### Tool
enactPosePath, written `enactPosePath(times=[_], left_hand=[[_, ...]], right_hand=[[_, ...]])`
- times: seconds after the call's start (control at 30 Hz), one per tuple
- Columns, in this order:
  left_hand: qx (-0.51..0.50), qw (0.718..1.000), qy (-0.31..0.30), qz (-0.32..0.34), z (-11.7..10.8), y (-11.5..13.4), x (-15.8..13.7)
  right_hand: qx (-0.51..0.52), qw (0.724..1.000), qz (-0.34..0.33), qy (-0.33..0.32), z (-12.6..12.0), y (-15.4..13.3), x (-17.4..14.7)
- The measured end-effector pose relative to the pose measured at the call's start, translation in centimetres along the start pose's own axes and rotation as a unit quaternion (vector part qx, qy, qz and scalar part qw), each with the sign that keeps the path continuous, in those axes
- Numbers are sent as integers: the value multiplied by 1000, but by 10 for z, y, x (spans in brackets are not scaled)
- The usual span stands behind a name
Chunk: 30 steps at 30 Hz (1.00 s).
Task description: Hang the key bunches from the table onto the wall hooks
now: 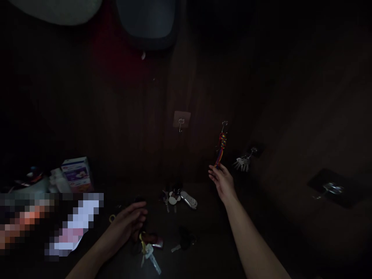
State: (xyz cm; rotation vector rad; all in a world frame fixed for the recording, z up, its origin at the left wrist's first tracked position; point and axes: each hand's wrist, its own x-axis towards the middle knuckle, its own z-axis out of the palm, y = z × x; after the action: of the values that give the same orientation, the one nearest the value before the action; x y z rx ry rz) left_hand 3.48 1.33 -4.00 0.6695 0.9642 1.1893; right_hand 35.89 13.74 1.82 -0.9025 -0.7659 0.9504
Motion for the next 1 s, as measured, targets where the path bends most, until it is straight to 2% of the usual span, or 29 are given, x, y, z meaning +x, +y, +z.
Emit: enactPosePath(times=[0.27, 0.4, 0.47, 0.53, 0.63, 0.73, 0.8, 0.9, 1.0], left_hand=[[-2, 999, -34, 19, -3, -2, -2], [-12, 999, -24, 37, -3, 0, -3], [-20, 998, -14, 57, -4, 1, -3], [-27, 996, 4, 84, -5, 2, -2], [-28, 992, 36, 119, -6, 2, -1], [-27, 985, 71, 152, -7, 3, 0], [-28, 979, 96, 179, -8, 4, 0], [-16, 972, 124, 201, -8, 6, -1], [16, 970, 138, 199, -7, 7, -2]], right_hand=[[-75, 993, 79, -33, -6, 37, -36], [-166, 978, 85, -93, 6, 50, -58], [-223, 960, 70, -151, 15, 53, -70], [-290, 928, 23, -234, 26, 54, -82], [-416, 842, -89, -333, 40, 58, -98], [-510, 749, -179, -383, 48, 65, -108], [-547, 704, -214, -399, 49, 71, -112], [-586, 663, -240, -398, 48, 75, -115], [-609, 647, -250, -384, 44, 74, -114]])
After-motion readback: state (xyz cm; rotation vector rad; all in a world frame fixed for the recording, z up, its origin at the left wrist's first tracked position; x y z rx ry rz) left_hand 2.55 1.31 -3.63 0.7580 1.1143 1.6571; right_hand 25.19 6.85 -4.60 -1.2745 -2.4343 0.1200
